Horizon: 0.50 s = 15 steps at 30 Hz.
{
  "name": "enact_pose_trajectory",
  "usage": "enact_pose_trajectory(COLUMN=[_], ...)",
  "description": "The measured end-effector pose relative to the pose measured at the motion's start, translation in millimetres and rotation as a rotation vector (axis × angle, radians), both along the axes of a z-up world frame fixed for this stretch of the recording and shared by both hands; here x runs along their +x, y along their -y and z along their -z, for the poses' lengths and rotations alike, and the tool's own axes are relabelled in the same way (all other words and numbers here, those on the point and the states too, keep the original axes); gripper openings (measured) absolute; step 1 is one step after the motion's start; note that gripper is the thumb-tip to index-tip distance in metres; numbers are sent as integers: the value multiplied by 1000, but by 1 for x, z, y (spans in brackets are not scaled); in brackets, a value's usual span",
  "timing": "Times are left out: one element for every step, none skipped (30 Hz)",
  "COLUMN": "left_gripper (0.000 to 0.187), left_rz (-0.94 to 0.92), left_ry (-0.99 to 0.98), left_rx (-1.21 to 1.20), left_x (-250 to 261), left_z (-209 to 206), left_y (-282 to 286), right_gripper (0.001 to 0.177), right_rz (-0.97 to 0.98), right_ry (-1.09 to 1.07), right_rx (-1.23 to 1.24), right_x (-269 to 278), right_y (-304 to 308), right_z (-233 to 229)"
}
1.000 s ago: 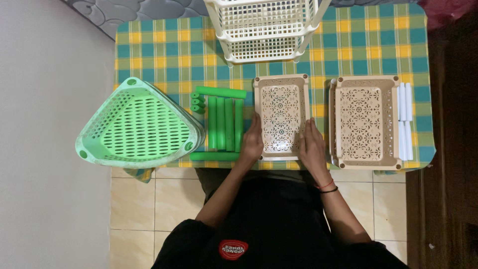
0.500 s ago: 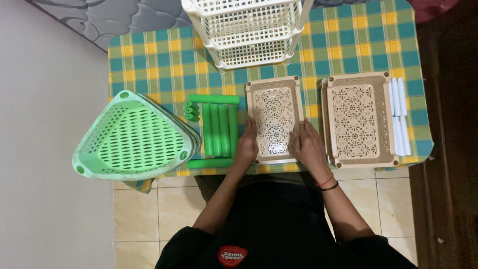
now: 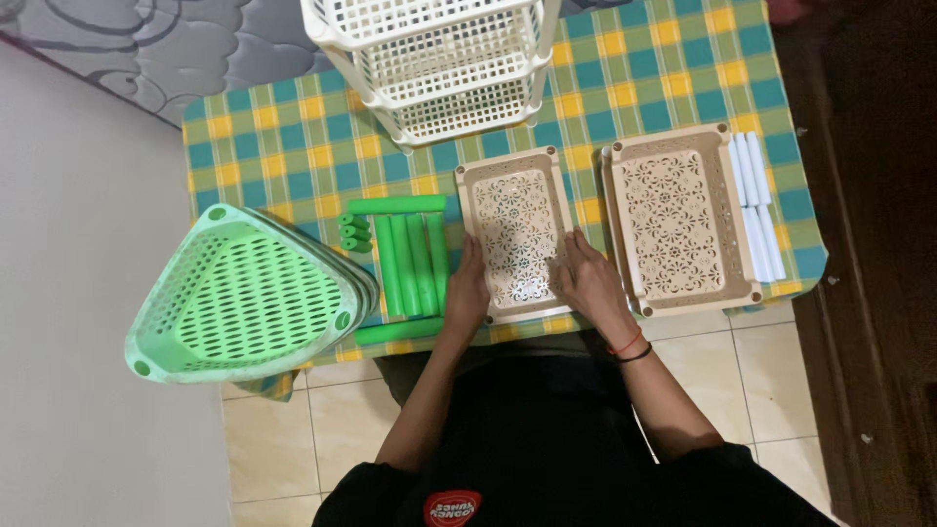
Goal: The person assembles two beige plastic baskets by inserting white plastic legs into the corner holes. They handle the baskets and legs by hand, aligning and pushing the legs into place, then lift and reposition the baskets to check fit.
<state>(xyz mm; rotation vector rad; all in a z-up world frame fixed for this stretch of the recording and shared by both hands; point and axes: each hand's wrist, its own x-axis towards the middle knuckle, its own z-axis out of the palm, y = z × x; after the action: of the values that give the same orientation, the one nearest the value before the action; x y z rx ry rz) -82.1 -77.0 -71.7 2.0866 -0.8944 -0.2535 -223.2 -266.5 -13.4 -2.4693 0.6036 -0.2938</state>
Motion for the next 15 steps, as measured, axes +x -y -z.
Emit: enact_pose_trajectory(left_gripper=[62, 62, 63, 62, 61, 60, 59, 58, 57, 57, 57, 57, 55, 53, 51], left_rz=[-6, -15, -23, -15, -7, 2, 1, 4, 6, 5, 5, 7, -13, -31, -48], left_ry=[-43, -84, -125, -86, -47, -7, 34, 74, 115, 93, 71, 47, -18, -83, -148], left_rx=[12, 24, 37, 32, 26, 19, 4, -11, -26, -7, 12, 32, 31, 30, 30], left_x=[0, 0, 0, 0, 0, 0, -1, -1, 0, 0, 1, 1, 0, 0, 0], left_z=[1, 2, 3, 5, 6, 7, 7, 7, 7, 6, 4, 3, 0, -2, -4], left_y=[0, 0, 0, 0, -1, -1, 0, 0, 0, 1, 1, 1, 1, 2, 3], right_gripper=[49, 50, 51, 54, 57, 60, 61, 62, 63, 60, 56, 53, 46, 38, 35], right_rz=[6, 10, 13, 35, 57, 79, 49, 21, -7, 2, 10, 22, 84, 148, 221], right_ry=[-35, -68, -101, -171, -240, -308, -214, -118, -23, 52, 127, 198, 240, 282, 280], right_rx=[8, 17, 26, 75, 125, 175, 166, 156, 145, 101, 56, 10, 10, 8, -9], right_x=[1, 3, 5, 6, 5, 3, 1, -2, -6, -11, -16, -24, -32, -41, -52], right_y=[0, -1, -2, -2, -2, -1, 1, 4, 8, 14, 22, 31, 41, 55, 73], right_z=[-1, -3, -6, -9, -12, -16, -19, -22, -24, -26, -27, -27, -27, -28, -29])
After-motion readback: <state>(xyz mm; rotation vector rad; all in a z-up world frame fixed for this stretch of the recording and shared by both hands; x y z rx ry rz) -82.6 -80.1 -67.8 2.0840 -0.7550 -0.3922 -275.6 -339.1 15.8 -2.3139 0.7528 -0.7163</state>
